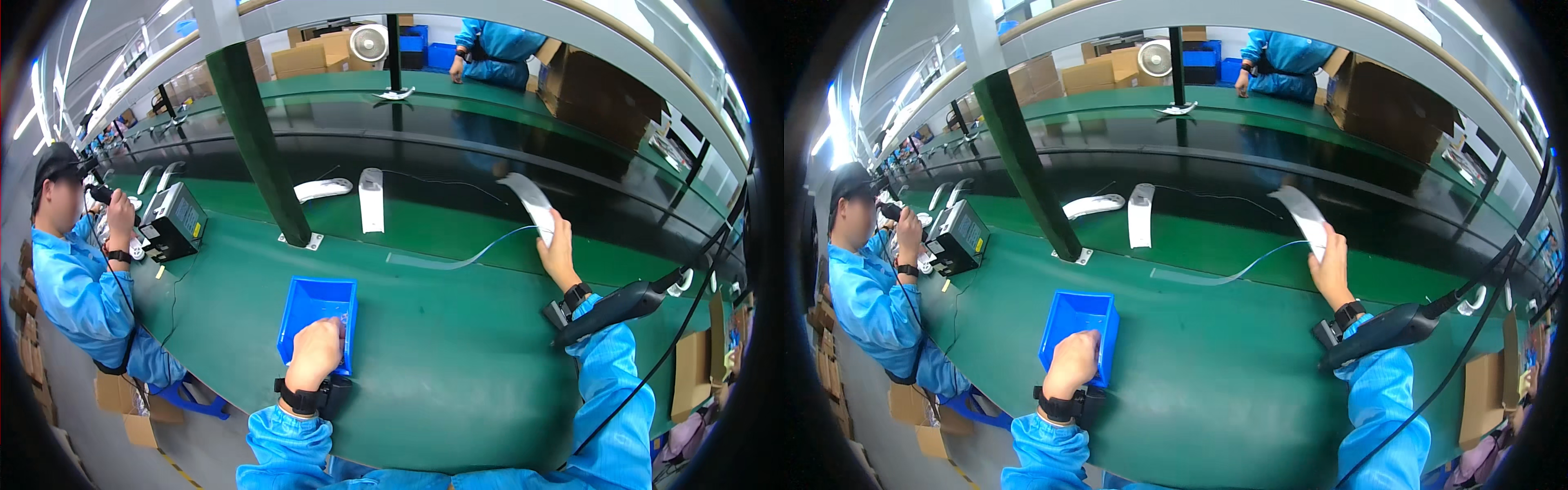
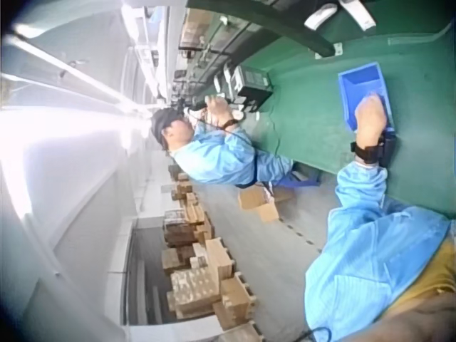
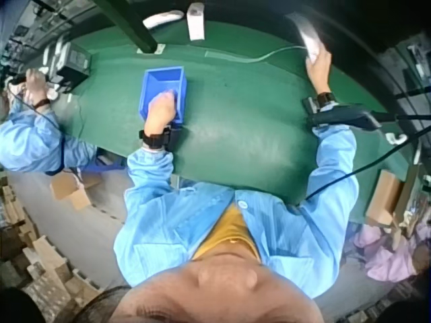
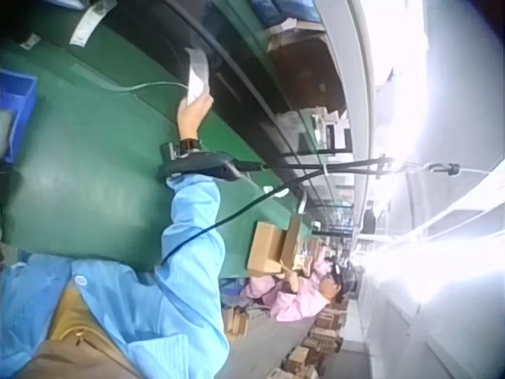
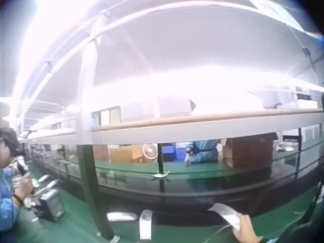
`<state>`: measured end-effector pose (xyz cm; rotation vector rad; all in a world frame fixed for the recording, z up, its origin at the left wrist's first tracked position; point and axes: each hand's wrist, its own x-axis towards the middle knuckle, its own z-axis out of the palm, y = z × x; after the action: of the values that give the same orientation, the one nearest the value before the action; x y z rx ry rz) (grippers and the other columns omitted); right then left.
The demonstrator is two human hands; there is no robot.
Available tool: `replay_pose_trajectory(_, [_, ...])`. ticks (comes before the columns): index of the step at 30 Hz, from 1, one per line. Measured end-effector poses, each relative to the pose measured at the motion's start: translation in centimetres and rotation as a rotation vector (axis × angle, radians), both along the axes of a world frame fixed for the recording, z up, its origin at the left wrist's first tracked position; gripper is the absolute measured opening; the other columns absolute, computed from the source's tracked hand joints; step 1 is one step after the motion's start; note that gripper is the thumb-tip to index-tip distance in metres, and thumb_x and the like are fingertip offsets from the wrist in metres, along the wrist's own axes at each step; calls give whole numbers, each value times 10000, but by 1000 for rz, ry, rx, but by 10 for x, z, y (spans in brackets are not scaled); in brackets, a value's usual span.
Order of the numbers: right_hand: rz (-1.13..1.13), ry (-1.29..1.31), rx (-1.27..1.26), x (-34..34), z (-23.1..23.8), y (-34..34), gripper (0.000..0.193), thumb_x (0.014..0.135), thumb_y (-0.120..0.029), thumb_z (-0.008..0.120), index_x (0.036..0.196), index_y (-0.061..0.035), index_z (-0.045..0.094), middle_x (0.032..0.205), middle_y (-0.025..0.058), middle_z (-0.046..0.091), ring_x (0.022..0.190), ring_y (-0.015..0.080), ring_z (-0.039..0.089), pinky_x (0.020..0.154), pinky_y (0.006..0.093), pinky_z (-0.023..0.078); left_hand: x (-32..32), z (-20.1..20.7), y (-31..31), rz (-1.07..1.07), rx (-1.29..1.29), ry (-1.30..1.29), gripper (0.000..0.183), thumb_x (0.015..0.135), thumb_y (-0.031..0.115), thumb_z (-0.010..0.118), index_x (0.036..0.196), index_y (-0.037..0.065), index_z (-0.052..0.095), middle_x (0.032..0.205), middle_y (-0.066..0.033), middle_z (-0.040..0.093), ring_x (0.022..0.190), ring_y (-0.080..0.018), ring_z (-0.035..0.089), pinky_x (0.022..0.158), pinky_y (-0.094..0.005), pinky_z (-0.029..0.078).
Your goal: The worker uses an electric screwdriver to fasten components into a white plastic electronic housing at a factory assembly line.
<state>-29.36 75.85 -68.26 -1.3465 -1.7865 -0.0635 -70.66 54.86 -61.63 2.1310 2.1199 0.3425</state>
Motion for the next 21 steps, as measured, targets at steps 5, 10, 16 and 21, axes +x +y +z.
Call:
replay_pose_trajectory(5, [-368,-72,-179,26,-25,30,688,698,-66,668,1285,-32,311,1094,238,415,1025,409,442,880,449,388,-2,-8,1,-6,45,-4,96,760,94,549,763,0,567,758,-178,599,715,-364,589,625,-437,467])
replay_pose_trajectory(10, [-488,-280,-334,5,0,22,711,675,-230,726,1252,-56,347,1187,220,391,1115,384,400,916,469,348,1,-7,0,19,184,-73,123,803,116,542,791,-3,510,750,-174,576,702,-364,579,608,-443,459])
replay_pose_trajectory(16, [18,-445,87,-82,43,22,621,621,-172,729,1172,-56,468,1208,210,403,1146,367,379,935,464,326,4,-6,3,66,229,-77,71,808,87,532,793,23,507,786,-158,570,705,-371,567,600,-446,448])
replay_pose_trajectory(21, [488,-645,118,-164,61,25,677,549,-103,743,1172,-65,481,1262,208,393,1129,342,419,895,424,379,1,-3,5,55,290,-66,102,781,104,576,750,31,512,733,-134,551,680,-346,562,594,-428,453])
